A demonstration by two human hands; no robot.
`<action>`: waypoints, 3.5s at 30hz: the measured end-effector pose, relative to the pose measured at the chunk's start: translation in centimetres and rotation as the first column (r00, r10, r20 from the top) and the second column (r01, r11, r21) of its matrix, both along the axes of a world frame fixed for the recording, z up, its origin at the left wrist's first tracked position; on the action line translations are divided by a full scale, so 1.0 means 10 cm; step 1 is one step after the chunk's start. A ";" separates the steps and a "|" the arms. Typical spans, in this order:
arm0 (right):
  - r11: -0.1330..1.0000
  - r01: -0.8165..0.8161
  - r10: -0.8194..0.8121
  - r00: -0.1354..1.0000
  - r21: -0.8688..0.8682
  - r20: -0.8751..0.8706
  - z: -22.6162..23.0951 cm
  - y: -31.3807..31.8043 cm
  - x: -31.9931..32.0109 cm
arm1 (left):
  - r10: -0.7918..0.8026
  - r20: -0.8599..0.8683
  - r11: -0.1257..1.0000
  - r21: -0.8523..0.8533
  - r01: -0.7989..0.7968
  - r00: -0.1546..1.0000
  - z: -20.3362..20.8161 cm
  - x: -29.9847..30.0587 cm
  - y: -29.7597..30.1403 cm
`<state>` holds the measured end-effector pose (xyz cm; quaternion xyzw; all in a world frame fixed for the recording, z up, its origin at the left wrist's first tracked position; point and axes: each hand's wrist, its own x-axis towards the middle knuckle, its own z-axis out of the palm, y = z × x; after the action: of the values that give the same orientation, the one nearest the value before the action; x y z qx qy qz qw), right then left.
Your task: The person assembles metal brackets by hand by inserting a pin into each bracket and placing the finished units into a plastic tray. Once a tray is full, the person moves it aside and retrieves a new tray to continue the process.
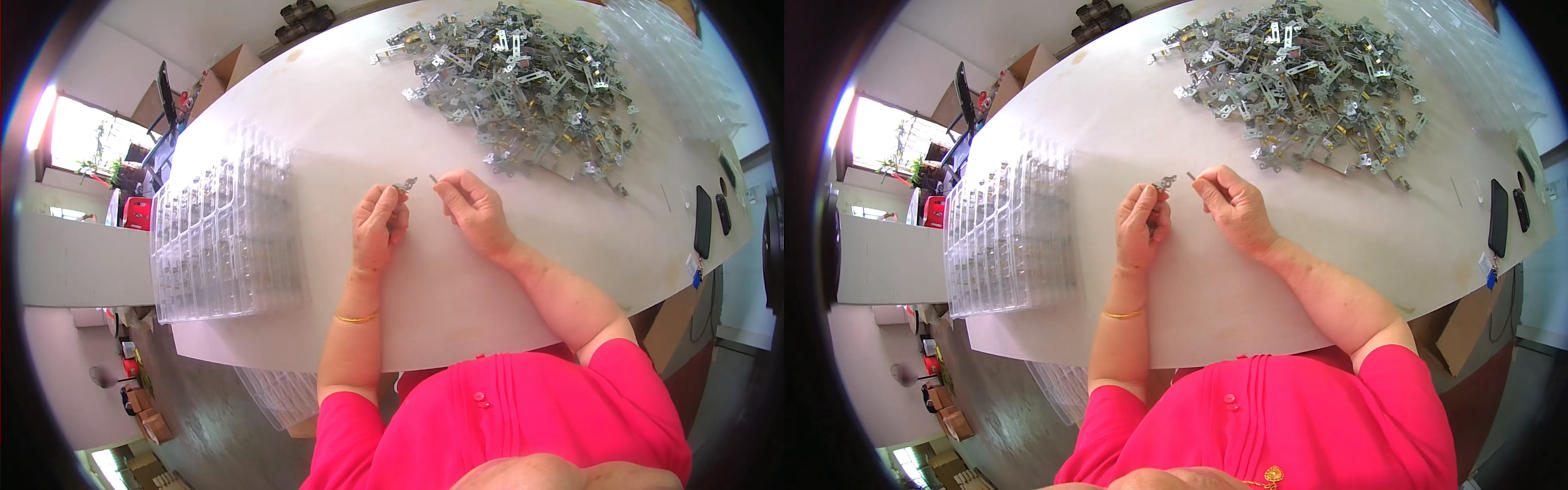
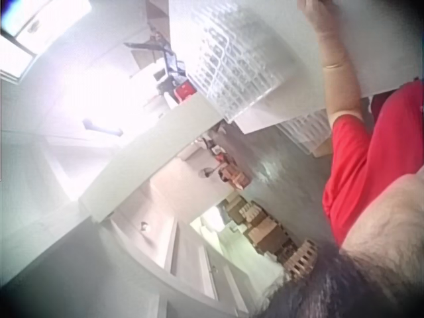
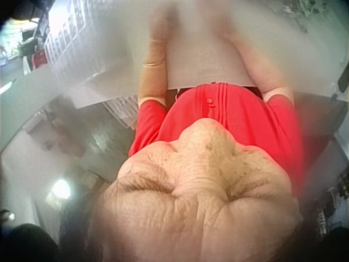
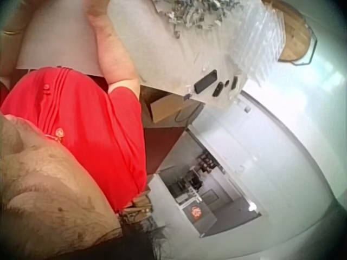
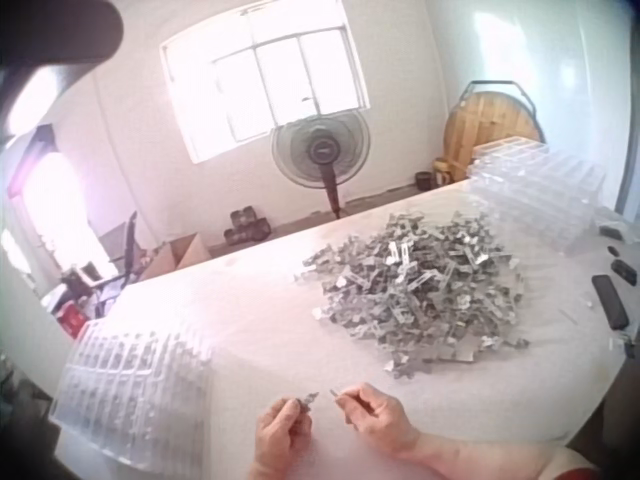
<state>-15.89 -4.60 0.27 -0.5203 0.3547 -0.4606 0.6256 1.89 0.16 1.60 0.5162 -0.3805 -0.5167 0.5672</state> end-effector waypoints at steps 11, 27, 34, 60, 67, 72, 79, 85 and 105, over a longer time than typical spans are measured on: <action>0.985 -0.075 0.050 0.985 -0.153 -0.163 -0.02 0.00 0.00 | -0.059 -0.033 0.998 -0.031 0.058 0.998 -0.03 0.00 0.00; 0.992 -0.125 0.126 0.988 0.011 -0.086 0.01 -0.01 -0.03 | -0.094 0.305 0.970 -0.184 0.156 0.948 -0.09 -0.04 0.03; 0.949 -0.310 0.299 0.943 0.055 0.145 -0.02 -0.09 -0.07 | -0.126 0.306 0.972 -0.153 0.179 0.944 -0.06 -0.04 0.04; 0.997 -0.073 0.072 0.988 -0.003 0.138 -0.06 -0.15 -0.03 | 0.297 0.703 0.875 -0.471 0.110 0.647 -0.09 -0.19 -0.02; 0.998 -0.038 0.044 0.989 -0.042 0.144 -0.17 -0.18 -0.05 | -0.117 0.639 0.962 -0.116 0.246 0.760 -0.10 -0.01 0.02; 0.976 0.043 -0.041 0.999 -0.214 0.016 -0.16 -0.10 -0.05 | 0.137 0.473 0.977 -0.208 -0.040 0.871 -0.19 -0.12 0.01; 0.937 0.038 -0.140 0.952 -0.348 -0.273 -0.01 -0.01 -0.05 | 0.272 0.648 0.930 -0.368 -0.021 0.712 -0.18 -0.22 -0.04; 0.864 -0.014 -0.161 0.939 -0.503 -0.302 -0.03 -0.04 -0.01 | 0.357 0.737 0.877 -0.476 0.066 0.574 -0.27 -0.13 -0.07; 0.922 -0.015 -0.124 0.935 -0.387 -0.333 -0.10 -0.08 -0.04 | 0.432 0.692 0.866 -0.497 -0.053 0.578 -0.15 -0.13 -0.02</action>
<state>-16.27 -5.35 -0.73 -0.6961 0.3782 -0.4381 0.4248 0.57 -0.05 0.08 0.6010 -0.6152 -0.0571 0.5070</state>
